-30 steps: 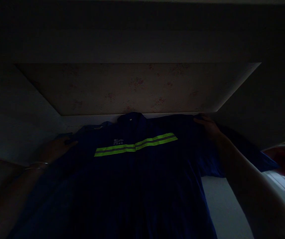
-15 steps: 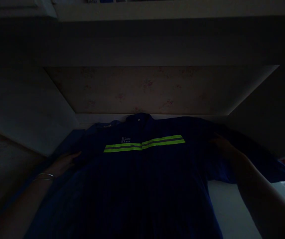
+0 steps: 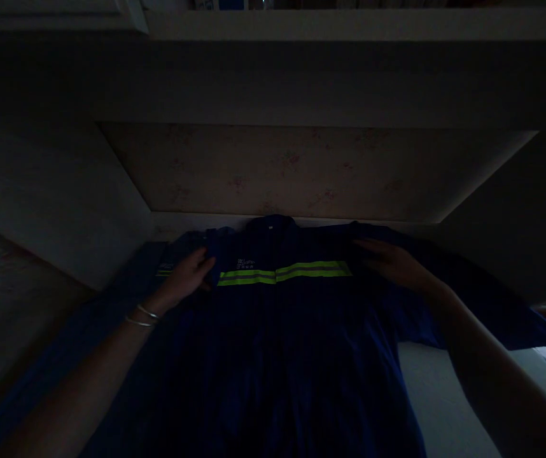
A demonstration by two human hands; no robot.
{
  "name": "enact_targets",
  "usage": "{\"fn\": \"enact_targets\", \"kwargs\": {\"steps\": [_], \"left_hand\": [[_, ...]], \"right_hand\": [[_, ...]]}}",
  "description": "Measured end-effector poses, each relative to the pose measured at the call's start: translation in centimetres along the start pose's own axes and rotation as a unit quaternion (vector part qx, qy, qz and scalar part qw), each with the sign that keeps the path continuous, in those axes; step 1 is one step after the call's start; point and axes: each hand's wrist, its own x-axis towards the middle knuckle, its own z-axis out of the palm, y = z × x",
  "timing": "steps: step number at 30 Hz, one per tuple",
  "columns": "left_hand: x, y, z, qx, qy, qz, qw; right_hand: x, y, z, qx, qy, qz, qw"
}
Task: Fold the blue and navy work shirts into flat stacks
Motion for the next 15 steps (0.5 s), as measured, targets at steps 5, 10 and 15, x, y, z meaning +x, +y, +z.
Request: {"fn": "enact_targets", "kwargs": {"steps": [5, 10, 15], "left_hand": [[-3.6, 2.9, 5.5, -0.202, -0.143, -0.037, 0.968], [-12.8, -0.9, 4.0, -0.139, -0.05, -0.113, 0.983], [-25.5, -9.2, 4.8, -0.049, 0.149, -0.263, 0.952]], "right_hand": [[-3.3, -4.2, 5.0, 0.056, -0.165, -0.017, 0.985], [-11.9, -2.5, 5.3, 0.139, -0.205, 0.108, 0.963], [-24.9, 2.1, 5.6, 0.241, -0.155, 0.34, 0.896]]}}
